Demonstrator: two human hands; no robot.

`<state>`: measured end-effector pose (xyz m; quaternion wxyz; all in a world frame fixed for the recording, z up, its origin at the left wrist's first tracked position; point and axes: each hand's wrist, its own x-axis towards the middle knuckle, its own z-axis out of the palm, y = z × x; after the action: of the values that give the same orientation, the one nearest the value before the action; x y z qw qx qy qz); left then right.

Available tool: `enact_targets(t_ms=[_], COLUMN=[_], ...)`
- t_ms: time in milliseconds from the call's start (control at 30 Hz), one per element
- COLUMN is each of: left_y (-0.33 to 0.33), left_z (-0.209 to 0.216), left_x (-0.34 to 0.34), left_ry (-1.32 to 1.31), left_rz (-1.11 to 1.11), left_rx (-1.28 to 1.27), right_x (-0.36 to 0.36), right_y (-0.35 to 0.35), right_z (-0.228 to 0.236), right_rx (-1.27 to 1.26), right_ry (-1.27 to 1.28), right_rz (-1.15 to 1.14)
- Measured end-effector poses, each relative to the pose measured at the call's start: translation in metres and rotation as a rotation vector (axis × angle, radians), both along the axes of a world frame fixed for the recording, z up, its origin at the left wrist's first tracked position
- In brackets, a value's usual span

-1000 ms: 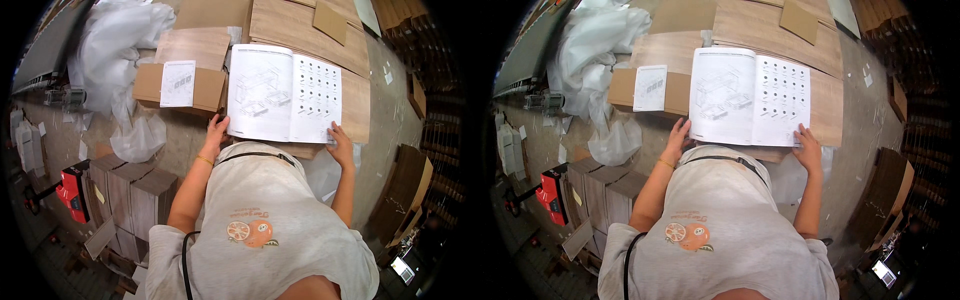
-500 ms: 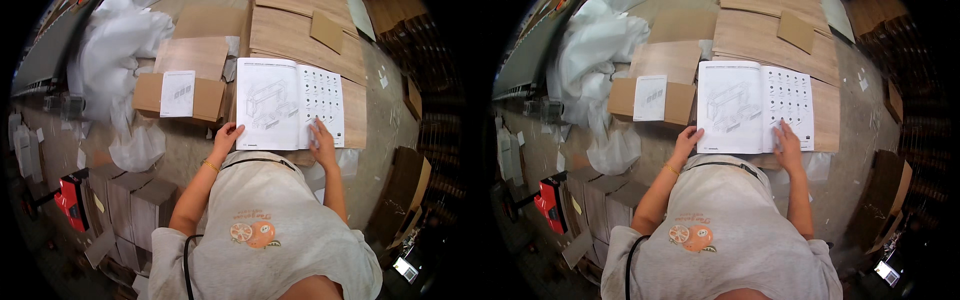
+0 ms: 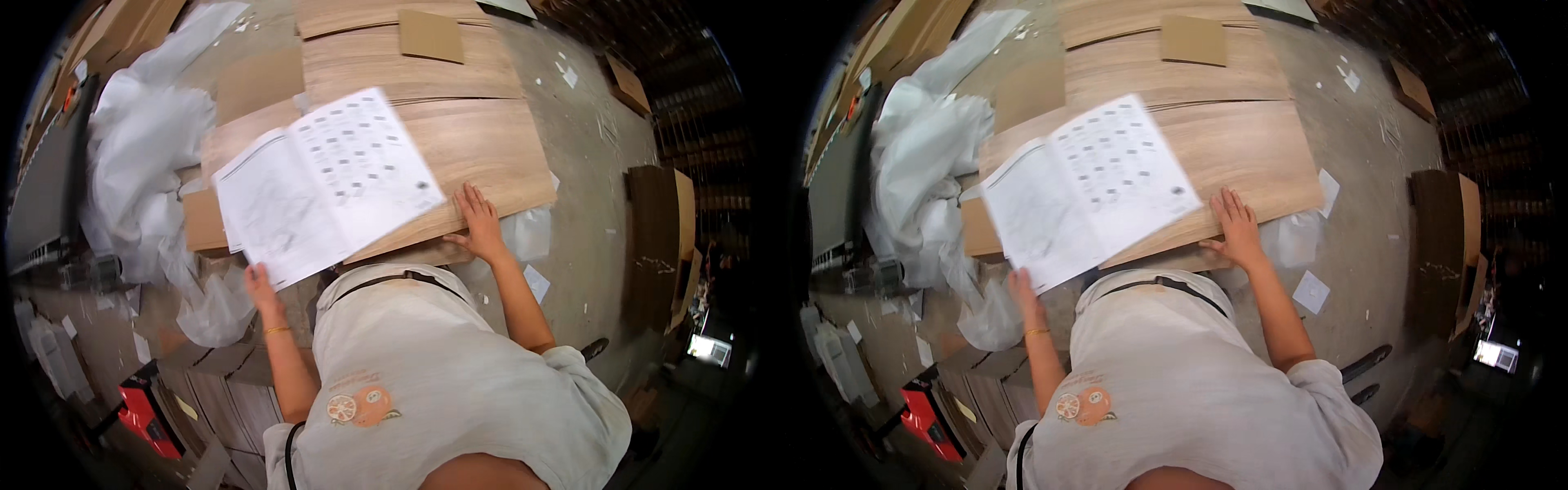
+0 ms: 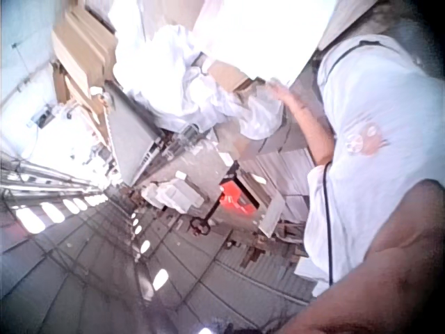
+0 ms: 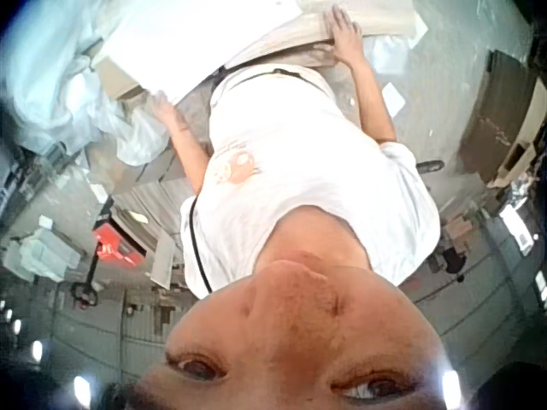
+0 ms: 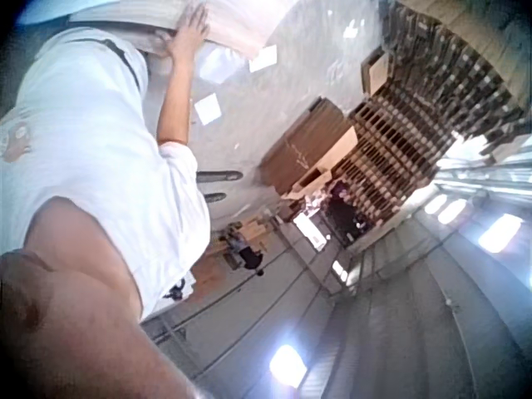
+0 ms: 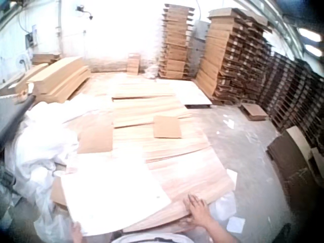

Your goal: The person organizes wooden furniture panels by lifting them from a pile, placing them onto a cardboard base, and then flipping through an instruction manual.

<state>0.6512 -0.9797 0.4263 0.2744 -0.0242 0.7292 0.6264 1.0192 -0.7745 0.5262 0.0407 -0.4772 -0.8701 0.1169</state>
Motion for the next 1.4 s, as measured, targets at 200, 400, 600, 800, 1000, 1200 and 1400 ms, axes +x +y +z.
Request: enact_targets(t_ms=[200, 400, 600, 800, 1000, 1200, 1400], left_y=[-0.052, -0.050, -0.060, -0.046, -0.042, -0.041, -0.046], left_z=[0.014, 0.043, 0.025, 0.029, 0.039, 0.034, 0.027], left_x=[-0.049, -0.036, -0.033, -0.019, -0.015, -0.016, -0.012], left_ry=[0.175, 0.391, 0.474, 0.486, 0.443, 0.546, 0.552], left_rz=[0.029, 0.131, 0.090, 0.056, 0.086, 0.077, 0.076], left_rx=[-0.020, -0.179, -0.257, -0.250, -0.212, -0.321, -0.310], right_x=[0.027, 0.034, 0.037, 0.025, 0.029, 0.025, 0.032], right_y=[-0.002, -0.010, -0.007, 0.016, 0.016, 0.007, 0.007], right_z=[-0.001, -0.030, -0.034, -0.018, -0.022, -0.023, -0.035], right_rx=[0.018, 0.201, 0.331, 0.197, 0.179, 0.145, 0.309], right_ry=[-0.108, 0.056, 0.192, 0.199, 0.165, 0.181, 0.202], right_rz=[0.057, 0.020, 0.060, 0.043, 0.036, -0.021, 0.058])
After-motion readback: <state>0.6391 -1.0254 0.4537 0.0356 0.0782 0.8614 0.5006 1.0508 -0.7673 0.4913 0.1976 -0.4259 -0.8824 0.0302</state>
